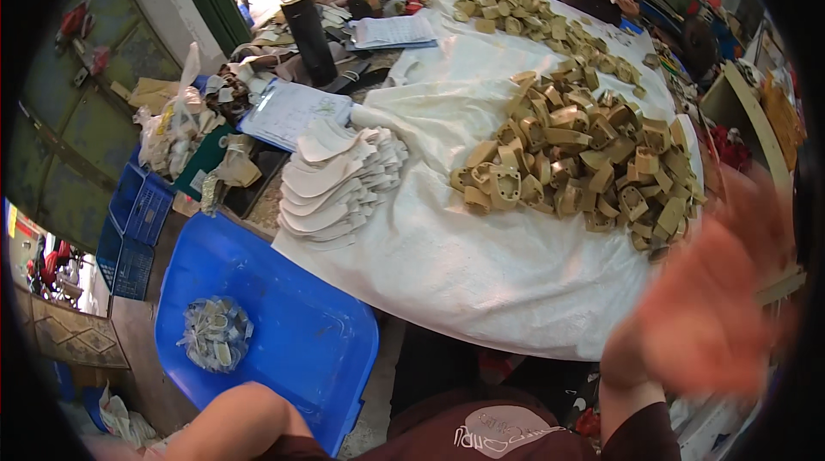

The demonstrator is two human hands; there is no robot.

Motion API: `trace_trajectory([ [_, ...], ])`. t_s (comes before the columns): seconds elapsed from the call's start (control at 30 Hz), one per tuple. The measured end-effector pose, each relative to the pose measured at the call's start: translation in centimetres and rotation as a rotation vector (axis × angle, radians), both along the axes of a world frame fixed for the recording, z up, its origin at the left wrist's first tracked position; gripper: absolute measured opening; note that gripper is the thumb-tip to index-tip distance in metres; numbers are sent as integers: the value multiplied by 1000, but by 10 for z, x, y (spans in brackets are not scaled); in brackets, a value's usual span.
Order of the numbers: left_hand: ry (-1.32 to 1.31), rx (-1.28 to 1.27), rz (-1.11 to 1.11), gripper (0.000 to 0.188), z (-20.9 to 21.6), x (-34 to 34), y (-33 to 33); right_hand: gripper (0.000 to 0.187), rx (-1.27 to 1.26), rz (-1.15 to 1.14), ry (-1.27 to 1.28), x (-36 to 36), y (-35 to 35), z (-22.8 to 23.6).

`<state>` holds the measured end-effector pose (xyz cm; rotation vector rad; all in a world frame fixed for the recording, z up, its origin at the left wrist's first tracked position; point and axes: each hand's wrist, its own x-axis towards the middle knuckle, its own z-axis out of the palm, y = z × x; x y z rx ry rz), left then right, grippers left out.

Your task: The person transfers small beige plastic components from a blue basin into a clear plastic bag and ties it shut. They then proceed to attach white adhesive pads to the underside of similar plastic components, peeling the backing and pressing them into place one by one.

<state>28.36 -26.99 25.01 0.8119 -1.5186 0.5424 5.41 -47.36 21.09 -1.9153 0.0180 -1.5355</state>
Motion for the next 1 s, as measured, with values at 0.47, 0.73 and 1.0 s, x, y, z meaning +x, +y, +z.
trace_trajectory([
  [0.47,1786,390,-202,65,-212,77,-29,66,1165,367,599,189,-60,-155],
  [0.73,1848,362,-375,35,-231,81,-27,70,1223,329,647,207,-58,-154],
  [1.0,1893,397,-431,42,-220,96,-47,63,856,142,691,222,-44,-168],
])
